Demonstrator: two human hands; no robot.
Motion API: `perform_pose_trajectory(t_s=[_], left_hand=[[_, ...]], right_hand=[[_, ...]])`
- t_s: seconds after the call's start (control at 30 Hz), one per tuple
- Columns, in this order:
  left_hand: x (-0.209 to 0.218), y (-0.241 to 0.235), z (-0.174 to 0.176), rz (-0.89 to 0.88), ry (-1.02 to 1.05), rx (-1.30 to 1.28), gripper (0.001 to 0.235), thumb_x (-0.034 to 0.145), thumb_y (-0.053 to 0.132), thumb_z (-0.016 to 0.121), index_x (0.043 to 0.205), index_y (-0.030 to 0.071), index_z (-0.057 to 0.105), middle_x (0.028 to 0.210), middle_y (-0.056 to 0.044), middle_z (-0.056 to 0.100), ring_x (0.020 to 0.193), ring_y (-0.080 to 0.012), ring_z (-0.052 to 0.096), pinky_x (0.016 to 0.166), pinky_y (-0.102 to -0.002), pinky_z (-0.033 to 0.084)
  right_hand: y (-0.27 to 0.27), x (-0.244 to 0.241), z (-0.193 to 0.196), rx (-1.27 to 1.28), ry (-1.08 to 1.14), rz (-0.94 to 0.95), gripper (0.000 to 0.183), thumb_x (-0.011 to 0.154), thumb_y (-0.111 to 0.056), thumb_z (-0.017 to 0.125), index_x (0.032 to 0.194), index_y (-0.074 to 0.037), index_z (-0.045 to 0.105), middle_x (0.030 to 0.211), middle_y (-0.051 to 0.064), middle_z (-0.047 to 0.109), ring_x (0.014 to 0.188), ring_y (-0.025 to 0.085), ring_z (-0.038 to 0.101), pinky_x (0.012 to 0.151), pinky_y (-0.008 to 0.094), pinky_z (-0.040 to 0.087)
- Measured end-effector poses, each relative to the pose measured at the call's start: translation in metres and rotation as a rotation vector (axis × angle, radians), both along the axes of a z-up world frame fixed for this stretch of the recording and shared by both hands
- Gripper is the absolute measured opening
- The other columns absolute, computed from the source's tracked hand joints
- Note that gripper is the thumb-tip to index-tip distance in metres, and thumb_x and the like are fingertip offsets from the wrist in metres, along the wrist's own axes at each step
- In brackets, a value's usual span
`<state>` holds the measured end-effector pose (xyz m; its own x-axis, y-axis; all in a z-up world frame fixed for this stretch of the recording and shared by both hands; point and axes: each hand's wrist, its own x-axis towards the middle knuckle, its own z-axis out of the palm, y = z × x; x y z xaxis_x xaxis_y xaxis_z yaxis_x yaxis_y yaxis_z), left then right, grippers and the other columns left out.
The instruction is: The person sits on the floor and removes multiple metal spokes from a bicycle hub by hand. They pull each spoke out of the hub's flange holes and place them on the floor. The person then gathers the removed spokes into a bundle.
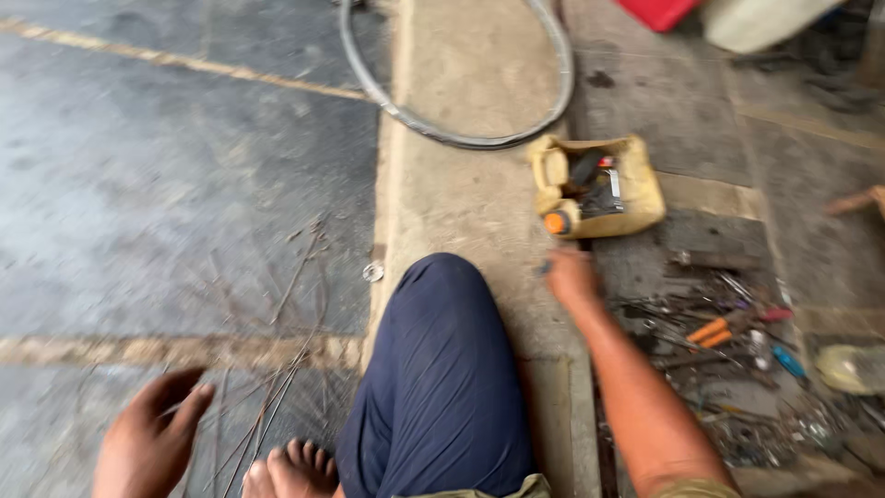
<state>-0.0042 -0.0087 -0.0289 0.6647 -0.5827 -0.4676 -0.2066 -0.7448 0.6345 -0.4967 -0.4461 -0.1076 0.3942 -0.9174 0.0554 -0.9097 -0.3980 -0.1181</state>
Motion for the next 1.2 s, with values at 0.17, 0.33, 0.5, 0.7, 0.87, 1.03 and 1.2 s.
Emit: perform_pose_trajectory(t_s=[0.17,0.33,0.5,0.7,0.87,1.03,1.2], left_hand=[[0.01,0.02,-0.024,0.157,-0.026,-0.083,0.046,0.093,0.034,0.07,0.131,0.007,0.068,0.127,-0.016,0.073,0.118,-0.0291,0.07,0.099,-0.042,0.053],[0.03,0.049,-0.068,0.54,-0.125,-0.019,0.047,0.091,0.032,0.072,0.13,0.006,0.067,0.125,-0.021,0.07,0.115,-0.0343,0.069,0.098,-0.045,0.053],[0.026,0.066,-0.115,0.685,-0.129,0.488,0.059,0.087,0.04,0.078,0.133,0.007,0.061,0.135,-0.025,0.06,0.126,-0.0404,0.058,0.105,-0.05,0.048],[0.015,0.099,-0.174,0.834,0.143,0.721,0.061,0.087,0.027,0.072,0.142,0.012,0.048,0.141,-0.02,0.053,0.128,-0.0382,0.057,0.103,-0.053,0.05],[0.024,0.121,-0.217,0.734,0.044,0.61,0.047,0.095,0.023,0.061,0.138,0.004,0.058,0.133,-0.027,0.065,0.12,-0.044,0.066,0.099,-0.052,0.055],[0.011,0.128,-0.246,0.743,-0.026,0.579,0.041,0.112,0.029,0.043,0.124,0.0,0.069,0.126,-0.029,0.07,0.116,-0.0457,0.068,0.099,-0.054,0.055],[0.023,0.11,-0.227,0.652,-0.031,0.589,0.035,0.094,0.023,0.059,0.12,0.001,0.069,0.12,-0.027,0.071,0.112,-0.0439,0.07,0.095,-0.052,0.057]], right_hand=[[-0.031,-0.06,-0.025,-0.319,-0.042,0.107,0.015,0.096,-0.01,0.061,0.098,-0.006,0.075,0.103,0.018,0.074,0.099,0.04,0.07,0.089,0.05,0.057],[-0.013,-0.002,0.01,-0.359,0.447,0.072,0.019,0.093,-0.02,0.074,0.107,-0.008,0.077,0.099,0.019,0.074,0.098,0.038,0.069,0.084,0.05,0.056],[0.045,0.164,0.075,-0.107,-0.227,0.291,0.024,0.102,-0.017,0.074,0.12,-0.002,0.075,0.108,0.023,0.072,0.101,0.04,0.067,0.097,0.05,0.054],[0.145,0.396,0.058,0.404,-0.207,0.463,0.025,0.095,-0.027,0.073,0.113,-0.01,0.077,0.096,0.012,0.075,0.086,0.028,0.071,0.079,0.042,0.056],[0.188,0.445,-0.04,0.549,0.159,-0.025,0.044,0.092,-0.04,0.074,0.115,-0.003,0.071,0.121,0.023,0.07,0.11,0.04,0.069,0.092,0.048,0.058],[0.192,0.416,-0.119,0.596,0.235,-0.283,0.042,0.097,-0.04,0.07,0.115,-0.003,0.075,0.125,0.021,0.072,0.11,0.039,0.072,0.094,0.047,0.059],[0.181,0.427,-0.118,0.634,0.229,-0.299,0.041,0.091,-0.04,0.077,0.113,-0.005,0.073,0.121,0.02,0.074,0.105,0.037,0.074,0.09,0.046,0.062]])
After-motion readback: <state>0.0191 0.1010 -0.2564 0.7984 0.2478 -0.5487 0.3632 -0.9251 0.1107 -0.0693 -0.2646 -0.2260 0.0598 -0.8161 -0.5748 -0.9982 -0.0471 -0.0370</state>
